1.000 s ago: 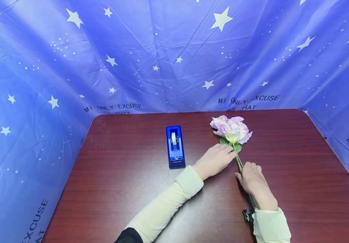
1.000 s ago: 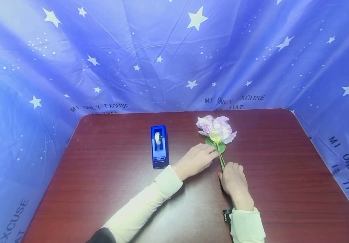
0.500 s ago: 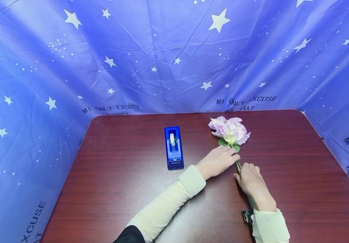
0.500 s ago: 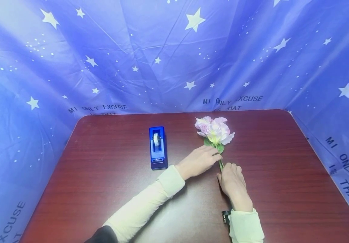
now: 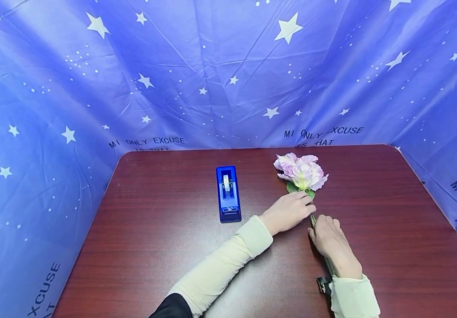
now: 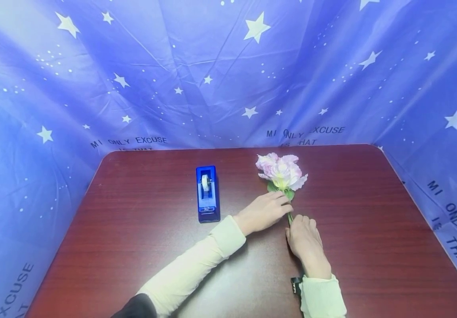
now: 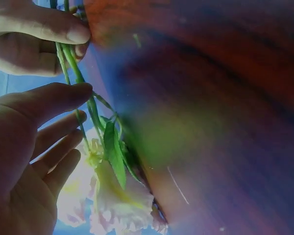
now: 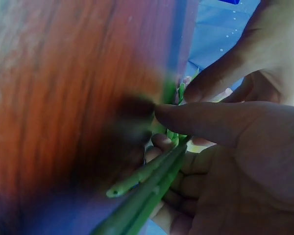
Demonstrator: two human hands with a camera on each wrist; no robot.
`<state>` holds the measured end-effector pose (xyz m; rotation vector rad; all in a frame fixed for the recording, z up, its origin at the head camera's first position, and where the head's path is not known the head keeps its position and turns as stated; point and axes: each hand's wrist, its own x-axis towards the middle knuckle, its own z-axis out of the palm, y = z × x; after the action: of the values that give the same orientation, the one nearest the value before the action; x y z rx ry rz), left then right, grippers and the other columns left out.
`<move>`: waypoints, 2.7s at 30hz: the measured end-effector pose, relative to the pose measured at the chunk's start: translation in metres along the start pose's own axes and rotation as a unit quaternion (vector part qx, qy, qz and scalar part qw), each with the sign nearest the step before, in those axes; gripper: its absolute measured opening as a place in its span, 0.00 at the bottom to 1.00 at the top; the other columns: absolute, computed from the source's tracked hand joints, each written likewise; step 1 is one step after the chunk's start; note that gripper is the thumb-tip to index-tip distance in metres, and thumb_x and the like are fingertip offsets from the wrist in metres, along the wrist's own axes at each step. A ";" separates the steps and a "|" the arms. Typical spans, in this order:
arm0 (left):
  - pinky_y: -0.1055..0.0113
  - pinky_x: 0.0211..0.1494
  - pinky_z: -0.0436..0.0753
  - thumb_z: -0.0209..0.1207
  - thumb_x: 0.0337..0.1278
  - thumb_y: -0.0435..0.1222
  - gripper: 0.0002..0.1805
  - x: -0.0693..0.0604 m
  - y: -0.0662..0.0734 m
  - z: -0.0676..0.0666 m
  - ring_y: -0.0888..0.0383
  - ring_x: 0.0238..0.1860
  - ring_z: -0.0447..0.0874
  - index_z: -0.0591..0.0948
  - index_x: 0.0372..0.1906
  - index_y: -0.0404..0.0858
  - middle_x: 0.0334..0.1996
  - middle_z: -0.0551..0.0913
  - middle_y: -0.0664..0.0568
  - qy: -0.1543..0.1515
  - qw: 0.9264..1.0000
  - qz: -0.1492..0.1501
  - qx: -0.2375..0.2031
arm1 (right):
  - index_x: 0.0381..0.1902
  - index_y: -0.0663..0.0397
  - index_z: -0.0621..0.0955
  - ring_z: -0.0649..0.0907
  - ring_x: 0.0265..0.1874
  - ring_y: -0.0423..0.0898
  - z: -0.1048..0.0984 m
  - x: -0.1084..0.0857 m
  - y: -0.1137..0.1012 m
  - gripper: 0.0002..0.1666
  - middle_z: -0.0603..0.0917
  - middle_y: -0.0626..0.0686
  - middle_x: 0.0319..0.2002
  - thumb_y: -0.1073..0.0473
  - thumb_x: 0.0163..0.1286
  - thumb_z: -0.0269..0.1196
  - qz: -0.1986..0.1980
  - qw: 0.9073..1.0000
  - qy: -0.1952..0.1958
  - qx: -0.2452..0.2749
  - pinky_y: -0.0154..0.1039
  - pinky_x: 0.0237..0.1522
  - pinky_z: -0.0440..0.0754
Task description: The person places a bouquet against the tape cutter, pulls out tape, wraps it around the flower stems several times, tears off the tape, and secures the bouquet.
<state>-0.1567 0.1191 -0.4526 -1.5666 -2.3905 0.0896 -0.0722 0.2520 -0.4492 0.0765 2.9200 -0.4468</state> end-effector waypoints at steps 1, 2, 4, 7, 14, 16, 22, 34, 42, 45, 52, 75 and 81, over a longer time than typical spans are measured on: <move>0.72 0.65 0.69 0.50 0.70 0.38 0.14 0.000 0.000 0.001 0.62 0.57 0.75 0.83 0.51 0.52 0.51 0.81 0.61 -0.003 1.000 0.000 -0.001 | 0.35 0.76 0.68 0.73 0.39 0.69 0.000 0.000 0.000 0.16 0.72 0.71 0.33 0.64 0.68 0.58 -0.001 1.000 -0.002 0.000 0.63 0.46 0.72; 0.72 0.65 0.70 0.50 0.70 0.38 0.14 0.001 0.000 0.001 0.62 0.57 0.75 0.83 0.51 0.52 0.51 0.81 0.62 -0.007 1.000 0.000 -0.001 | 0.34 0.76 0.68 0.73 0.38 0.69 0.000 0.000 0.000 0.15 0.73 0.71 0.33 0.64 0.68 0.58 -0.001 1.000 -0.004 -0.001 0.63 0.46 0.72; 0.72 0.65 0.70 0.50 0.70 0.38 0.14 0.002 0.000 0.003 0.63 0.58 0.75 0.84 0.51 0.52 0.52 0.81 0.62 -0.016 1.000 0.001 0.001 | 0.34 0.75 0.69 0.73 0.38 0.69 0.000 0.000 0.000 0.15 0.73 0.71 0.33 0.63 0.68 0.57 -0.002 1.000 -0.007 -0.001 0.63 0.46 0.72; 0.72 0.64 0.71 0.49 0.71 0.39 0.15 0.004 0.000 0.004 0.63 0.57 0.75 0.84 0.51 0.52 0.52 0.81 0.62 -0.028 1.000 0.004 0.004 | 0.33 0.74 0.69 0.73 0.38 0.68 0.000 -0.001 0.000 0.14 0.73 0.70 0.32 0.63 0.68 0.57 -0.006 1.000 -0.004 -0.003 0.62 0.45 0.72; 0.74 0.62 0.72 0.48 0.71 0.40 0.16 0.008 0.001 0.004 0.63 0.56 0.75 0.84 0.52 0.54 0.52 0.81 0.62 -0.045 0.999 0.004 0.018 | 0.33 0.73 0.70 0.73 0.38 0.68 -0.001 -0.002 0.000 0.12 0.75 0.69 0.33 0.65 0.66 0.57 -0.017 1.000 -0.001 -0.015 0.62 0.45 0.72; 0.74 0.61 0.72 0.49 0.70 0.40 0.15 0.009 0.001 0.004 0.64 0.55 0.75 0.84 0.52 0.54 0.51 0.81 0.63 -0.048 0.999 0.004 0.019 | 0.34 0.74 0.70 0.73 0.38 0.68 -0.001 -0.002 0.000 0.11 0.75 0.69 0.33 0.67 0.65 0.56 -0.016 1.000 -0.005 -0.019 0.62 0.45 0.73; 0.74 0.58 0.74 0.50 0.70 0.40 0.14 0.013 0.000 0.002 0.64 0.53 0.76 0.85 0.49 0.55 0.48 0.82 0.63 -0.050 0.999 0.009 0.013 | 0.37 0.76 0.70 0.72 0.42 0.68 -0.003 0.000 -0.001 0.09 0.74 0.70 0.37 0.69 0.67 0.51 0.000 0.999 -0.032 -0.017 0.62 0.49 0.72; 0.76 0.53 0.76 0.50 0.69 0.39 0.14 0.018 0.000 0.007 0.66 0.50 0.77 0.86 0.41 0.57 0.44 0.84 0.68 -0.052 0.999 -0.001 0.007 | 0.37 0.76 0.70 0.71 0.42 0.68 -0.002 0.000 -0.001 0.08 0.73 0.69 0.36 0.71 0.65 0.48 -0.001 0.999 -0.036 -0.018 0.62 0.49 0.72; 0.76 0.53 0.76 0.51 0.68 0.39 0.14 0.020 0.000 0.009 0.66 0.50 0.78 0.86 0.39 0.57 0.43 0.85 0.68 -0.047 0.999 -0.002 0.003 | 0.34 0.74 0.69 0.72 0.40 0.66 -0.002 0.000 -0.002 0.07 0.73 0.67 0.34 0.70 0.65 0.48 -0.009 1.000 -0.020 -0.019 0.61 0.46 0.72; 0.76 0.52 0.76 0.51 0.68 0.39 0.13 0.021 -0.001 0.010 0.66 0.48 0.79 0.86 0.38 0.57 0.42 0.85 0.68 -0.042 0.999 0.003 0.008 | 0.34 0.74 0.70 0.72 0.39 0.66 -0.002 0.000 -0.001 0.08 0.74 0.67 0.34 0.69 0.67 0.48 -0.011 1.000 -0.019 -0.020 0.61 0.45 0.72; 0.76 0.52 0.77 0.51 0.68 0.40 0.13 0.020 -0.001 0.011 0.66 0.48 0.79 0.86 0.39 0.57 0.42 0.85 0.67 -0.045 0.999 -0.007 -0.001 | 0.33 0.74 0.72 0.74 0.36 0.67 -0.003 -0.001 0.001 0.07 0.75 0.67 0.32 0.70 0.64 0.50 -0.035 0.999 -0.004 -0.029 0.61 0.43 0.73; 0.76 0.52 0.77 0.49 0.69 0.40 0.14 0.025 0.004 0.010 0.66 0.50 0.77 0.85 0.44 0.59 0.45 0.84 0.69 -0.069 0.997 -0.013 0.031 | 0.37 0.74 0.73 0.74 0.42 0.67 -0.003 0.000 -0.002 0.12 0.77 0.69 0.37 0.68 0.68 0.45 0.009 0.999 -0.028 -0.028 0.63 0.45 0.74; 0.76 0.53 0.75 0.50 0.69 0.39 0.14 0.024 0.004 0.009 0.66 0.49 0.77 0.85 0.44 0.59 0.44 0.85 0.69 -0.066 0.996 -0.005 0.053 | 0.39 0.75 0.73 0.74 0.44 0.67 -0.004 0.003 -0.002 0.13 0.77 0.70 0.39 0.68 0.68 0.46 0.016 0.998 -0.043 -0.032 0.63 0.47 0.74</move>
<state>-0.1646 0.1432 -0.4571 -1.5430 -2.4483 0.3228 -0.0764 0.2514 -0.4458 0.0925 2.8420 -0.3423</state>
